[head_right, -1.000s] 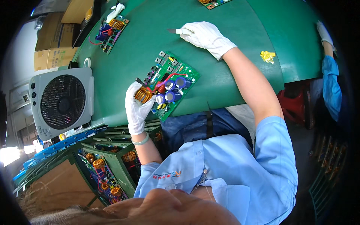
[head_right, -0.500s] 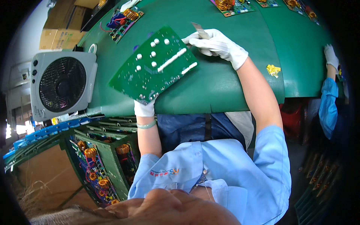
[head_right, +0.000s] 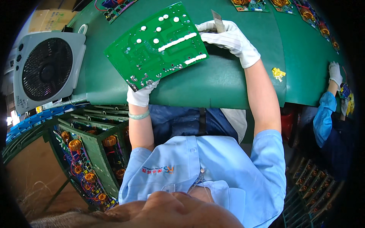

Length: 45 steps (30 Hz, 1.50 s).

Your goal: The person assembles electronic circuit boards by hand, using a small metal tool to scrape or clean the board surfaces. They handle multiple boards, flipping them over to inspect both sides, and place finished units into a green rack. The process involves repetitive handling and placement of components.

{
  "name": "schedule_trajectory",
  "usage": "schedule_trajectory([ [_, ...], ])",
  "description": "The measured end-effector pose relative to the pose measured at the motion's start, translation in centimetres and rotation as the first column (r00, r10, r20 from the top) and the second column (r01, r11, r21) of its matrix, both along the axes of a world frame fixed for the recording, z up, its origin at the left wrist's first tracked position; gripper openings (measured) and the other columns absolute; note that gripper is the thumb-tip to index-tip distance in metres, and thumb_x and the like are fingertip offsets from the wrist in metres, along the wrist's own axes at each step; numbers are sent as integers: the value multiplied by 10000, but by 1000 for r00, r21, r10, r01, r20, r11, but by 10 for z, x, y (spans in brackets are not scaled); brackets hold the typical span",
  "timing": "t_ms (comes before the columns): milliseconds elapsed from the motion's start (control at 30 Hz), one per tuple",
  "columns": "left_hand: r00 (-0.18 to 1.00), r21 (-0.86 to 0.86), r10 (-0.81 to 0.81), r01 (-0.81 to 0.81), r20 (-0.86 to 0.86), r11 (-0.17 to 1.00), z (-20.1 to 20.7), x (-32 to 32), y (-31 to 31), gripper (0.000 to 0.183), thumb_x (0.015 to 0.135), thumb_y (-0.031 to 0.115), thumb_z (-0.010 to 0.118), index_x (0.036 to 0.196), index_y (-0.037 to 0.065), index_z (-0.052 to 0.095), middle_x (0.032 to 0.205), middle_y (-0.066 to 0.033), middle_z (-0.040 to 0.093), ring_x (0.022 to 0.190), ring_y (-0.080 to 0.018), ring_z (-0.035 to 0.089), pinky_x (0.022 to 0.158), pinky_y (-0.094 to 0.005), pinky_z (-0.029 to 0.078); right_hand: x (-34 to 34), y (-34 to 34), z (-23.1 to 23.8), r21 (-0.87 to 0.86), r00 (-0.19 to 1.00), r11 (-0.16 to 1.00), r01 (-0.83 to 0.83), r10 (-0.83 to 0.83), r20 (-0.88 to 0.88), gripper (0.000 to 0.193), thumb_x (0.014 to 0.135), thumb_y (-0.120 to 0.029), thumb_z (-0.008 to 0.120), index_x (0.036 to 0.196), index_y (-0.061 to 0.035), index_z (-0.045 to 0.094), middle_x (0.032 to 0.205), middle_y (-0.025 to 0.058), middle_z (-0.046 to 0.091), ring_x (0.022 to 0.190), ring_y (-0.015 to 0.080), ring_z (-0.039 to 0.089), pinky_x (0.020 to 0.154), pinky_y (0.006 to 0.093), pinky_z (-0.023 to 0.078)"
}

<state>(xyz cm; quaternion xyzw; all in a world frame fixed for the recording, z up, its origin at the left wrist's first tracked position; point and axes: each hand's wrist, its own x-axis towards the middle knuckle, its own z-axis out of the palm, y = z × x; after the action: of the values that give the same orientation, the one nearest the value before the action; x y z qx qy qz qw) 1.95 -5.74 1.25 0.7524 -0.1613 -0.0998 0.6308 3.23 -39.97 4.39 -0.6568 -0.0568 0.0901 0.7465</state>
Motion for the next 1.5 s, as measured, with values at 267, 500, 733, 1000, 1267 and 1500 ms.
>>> schedule_trajectory([
  [267, 989, -111, 63, -78, -135, 991, 14, -8, 7, 478, 1066, 371, 442, 1377, 20, 533, 1327, -196, 628, 1098, -369, 685, 815, -490, 633, 1, -2, 17, -178, 993, 984, -34, 12, -120, 340, 878, -206, 806, 1181, -61, 751, 952, 4, 727, 710, 33, 569, 586, 210, 413],
  [500, 977, -40, 105, -114, -188, 993, 27, 6, 4, 402, 1079, 226, 411, 1381, -13, 526, 1317, -200, 634, 1136, -353, 672, 918, -513, 604, 8, 8, -1, -383, 996, 923, 38, -5, 86, 343, 954, -275, 725, 1217, -53, 725, 1063, -2, 685, 916, 79, 602, 869, 264, 501],
  [733, 886, -358, 78, -264, -457, 896, 19, 14, -1, 390, 1074, 216, 416, 1374, -1, 540, 1319, -190, 638, 1124, -342, 680, 889, -498, 615, -8, 29, 20, -393, 917, 831, 393, -323, 234, 370, 1029, -160, 567, 1388, -72, 585, 1226, 121, 656, 1166, 188, 604, 1031, 314, 467],
  [1000, 833, -422, 78, -356, -548, 834, 19, 9, 2, 394, 1076, 231, 416, 1358, -9, 549, 1310, -188, 636, 1107, -339, 685, 861, -477, 624, -13, 31, 12, -566, 578, 683, 461, 252, 776, 416, 839, -84, 715, 1247, -165, 735, 913, 55, 679, 764, 198, 669, 672, 290, 545],
  [1267, 840, -221, 215, -363, -498, 905, 14, 5, 7, 429, 1056, 333, 448, 1354, 50, 571, 1308, -173, 632, 1146, -374, 648, 898, -589, 571, -14, 37, 9, -540, 565, 708, 455, 239, 789, 333, 827, -86, 721, 1155, -142, 735, 938, 39, 735, 804, 233, 700, 689, 321, 567],
  [1500, 807, -277, 177, -387, -564, 879, 14, 9, 6, 435, 1053, 352, 442, 1345, 61, 579, 1321, -174, 627, 1156, -382, 638, 914, -608, 554, -17, 34, 8, -536, 650, 782, 317, 232, 723, 307, 830, -58, 724, 1137, -72, 741, 872, 62, 715, 783, 227, 697, 699, 313, 559],
])
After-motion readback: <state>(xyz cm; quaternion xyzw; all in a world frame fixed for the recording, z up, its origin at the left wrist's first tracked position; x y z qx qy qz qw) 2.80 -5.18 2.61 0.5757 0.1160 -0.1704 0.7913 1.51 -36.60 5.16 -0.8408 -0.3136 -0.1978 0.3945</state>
